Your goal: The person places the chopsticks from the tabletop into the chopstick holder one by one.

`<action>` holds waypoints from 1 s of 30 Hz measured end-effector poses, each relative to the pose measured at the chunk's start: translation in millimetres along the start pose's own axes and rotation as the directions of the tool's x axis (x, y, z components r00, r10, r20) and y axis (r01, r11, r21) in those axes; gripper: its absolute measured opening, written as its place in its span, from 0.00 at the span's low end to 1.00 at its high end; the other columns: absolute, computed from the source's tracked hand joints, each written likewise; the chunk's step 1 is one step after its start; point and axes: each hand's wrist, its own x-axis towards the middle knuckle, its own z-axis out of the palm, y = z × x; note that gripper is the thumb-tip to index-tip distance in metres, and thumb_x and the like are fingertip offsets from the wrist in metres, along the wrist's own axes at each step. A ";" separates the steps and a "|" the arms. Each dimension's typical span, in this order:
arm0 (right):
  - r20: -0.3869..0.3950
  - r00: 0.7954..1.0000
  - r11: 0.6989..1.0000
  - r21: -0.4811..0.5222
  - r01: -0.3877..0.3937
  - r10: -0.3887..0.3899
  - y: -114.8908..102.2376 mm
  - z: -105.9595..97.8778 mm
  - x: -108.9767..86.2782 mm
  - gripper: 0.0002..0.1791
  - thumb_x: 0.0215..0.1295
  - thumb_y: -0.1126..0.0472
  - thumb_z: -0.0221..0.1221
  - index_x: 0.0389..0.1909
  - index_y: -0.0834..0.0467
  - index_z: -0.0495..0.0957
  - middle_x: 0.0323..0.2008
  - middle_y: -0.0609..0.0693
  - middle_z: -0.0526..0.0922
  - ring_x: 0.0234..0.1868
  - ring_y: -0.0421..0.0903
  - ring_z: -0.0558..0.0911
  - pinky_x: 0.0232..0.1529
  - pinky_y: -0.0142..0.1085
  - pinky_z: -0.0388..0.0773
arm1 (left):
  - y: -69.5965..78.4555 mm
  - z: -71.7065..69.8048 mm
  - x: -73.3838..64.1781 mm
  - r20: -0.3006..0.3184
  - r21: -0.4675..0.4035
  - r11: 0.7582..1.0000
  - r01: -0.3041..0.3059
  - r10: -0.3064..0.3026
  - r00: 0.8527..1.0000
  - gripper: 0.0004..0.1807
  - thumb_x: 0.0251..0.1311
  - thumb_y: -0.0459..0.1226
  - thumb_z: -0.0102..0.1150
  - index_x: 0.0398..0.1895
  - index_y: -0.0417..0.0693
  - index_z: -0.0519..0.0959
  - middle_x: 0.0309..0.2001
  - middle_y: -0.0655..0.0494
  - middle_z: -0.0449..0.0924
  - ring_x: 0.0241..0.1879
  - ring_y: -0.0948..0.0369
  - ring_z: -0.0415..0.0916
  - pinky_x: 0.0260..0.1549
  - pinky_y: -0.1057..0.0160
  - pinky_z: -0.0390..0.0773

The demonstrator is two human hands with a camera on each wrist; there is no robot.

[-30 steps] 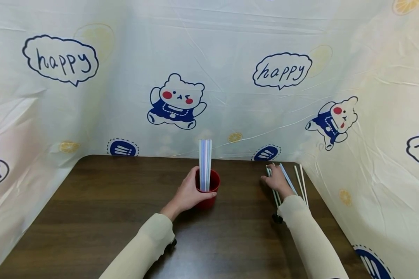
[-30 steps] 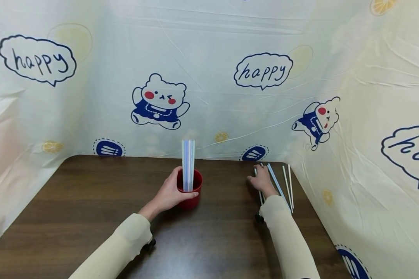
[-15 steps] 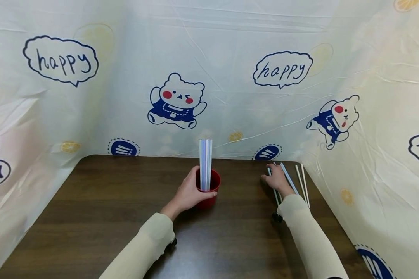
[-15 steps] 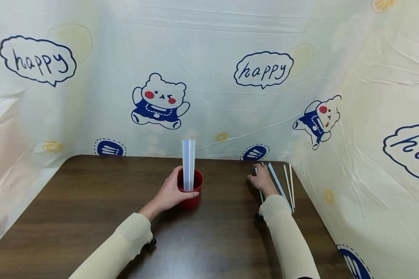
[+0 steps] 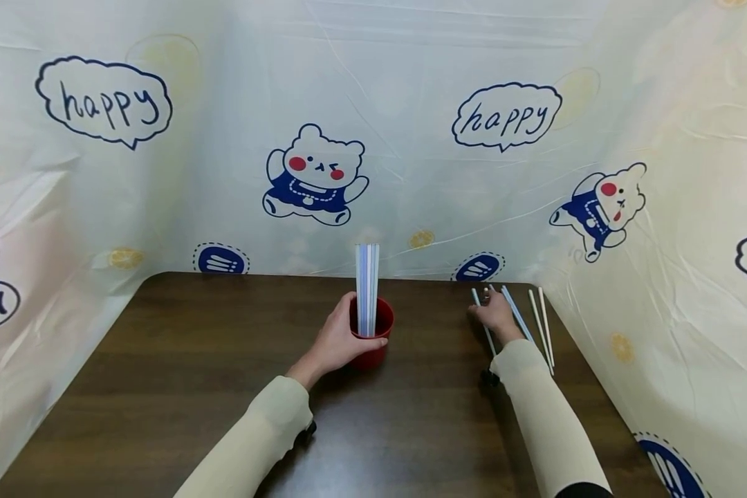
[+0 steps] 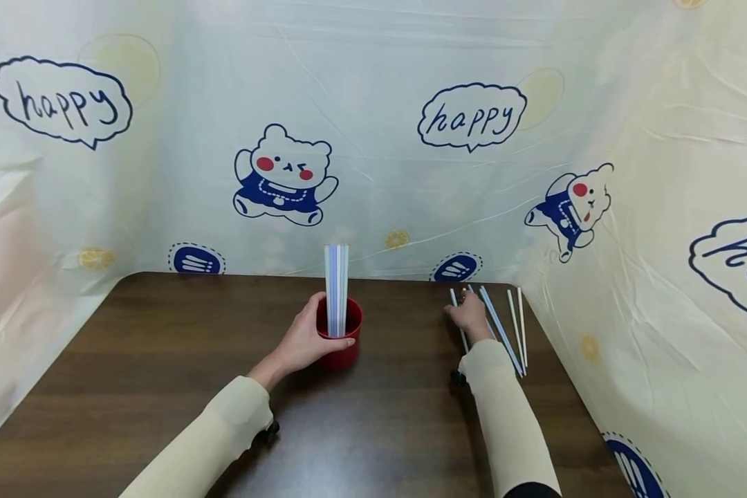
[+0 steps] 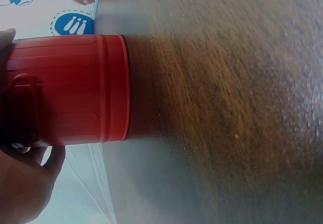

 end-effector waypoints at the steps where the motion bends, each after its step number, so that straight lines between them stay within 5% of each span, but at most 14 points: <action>1: -0.002 1.000 1.000 0.013 -0.015 0.015 -0.6 0.2 -0.2 0.30 0.69 0.62 0.62 0.64 0.76 0.68 0.59 0.74 0.75 0.59 0.67 0.76 0.57 0.57 0.76 | 0.5 -0.4 0.4 0.001 0.002 1.000 -0.001 0.001 1.000 0.51 0.46 0.47 0.83 0.71 0.62 0.60 0.64 0.60 0.71 0.62 0.57 0.72 0.58 0.44 0.79; 8: -0.039 0.999 0.999 -0.029 -0.026 0.024 -2.6 -1.5 -1.2 0.16 0.60 0.63 0.69 0.41 0.73 0.81 0.42 0.67 0.83 0.41 0.59 0.80 0.41 0.50 0.80 | 2.7 -1.0 1.0 0.004 -0.001 1.000 0.000 0.000 1.000 0.51 0.46 0.47 0.82 0.71 0.62 0.60 0.64 0.60 0.71 0.62 0.56 0.72 0.58 0.43 0.78; 15: 0.043 0.999 0.996 -0.088 -0.017 0.021 -3.4 -6.3 3.2 0.11 0.55 0.64 0.73 0.34 0.69 0.87 0.32 0.59 0.88 0.33 0.50 0.86 0.37 0.41 0.83 | 1.2 -0.4 1.2 0.006 -0.015 1.000 -0.009 0.009 1.000 0.51 0.46 0.47 0.82 0.72 0.62 0.60 0.65 0.59 0.70 0.63 0.55 0.71 0.59 0.42 0.78; 19: 0.176 0.981 0.997 -0.012 -0.076 0.076 -7.6 -8.4 4.2 0.08 0.57 0.66 0.71 0.34 0.69 0.87 0.25 0.56 0.88 0.26 0.44 0.88 0.34 0.37 0.86 | 0.5 0.7 1.2 0.007 -0.024 1.000 -0.015 0.015 1.000 0.51 0.46 0.47 0.82 0.72 0.62 0.60 0.65 0.58 0.70 0.63 0.53 0.71 0.59 0.41 0.77; 25: 0.274 0.957 0.988 0.089 -0.124 0.096 -17.6 -7.0 -4.7 0.08 0.61 0.68 0.68 0.37 0.71 0.86 0.28 0.57 0.88 0.25 0.43 0.87 0.34 0.38 0.87 | 1.2 0.4 0.1 0.004 -0.011 1.000 -0.003 0.003 1.000 0.50 0.47 0.47 0.82 0.71 0.63 0.60 0.65 0.58 0.70 0.63 0.55 0.71 0.59 0.43 0.78; 30: 0.328 0.943 0.929 0.326 -0.172 0.060 -14.8 -1.6 -9.8 0.11 0.66 0.75 0.61 0.45 0.79 0.81 0.35 0.62 0.86 0.29 0.44 0.86 0.36 0.38 0.87 | 1.5 0.4 -0.6 0.004 -0.014 1.000 0.007 -0.007 1.000 0.51 0.47 0.47 0.82 0.72 0.64 0.60 0.66 0.59 0.70 0.63 0.56 0.71 0.58 0.44 0.79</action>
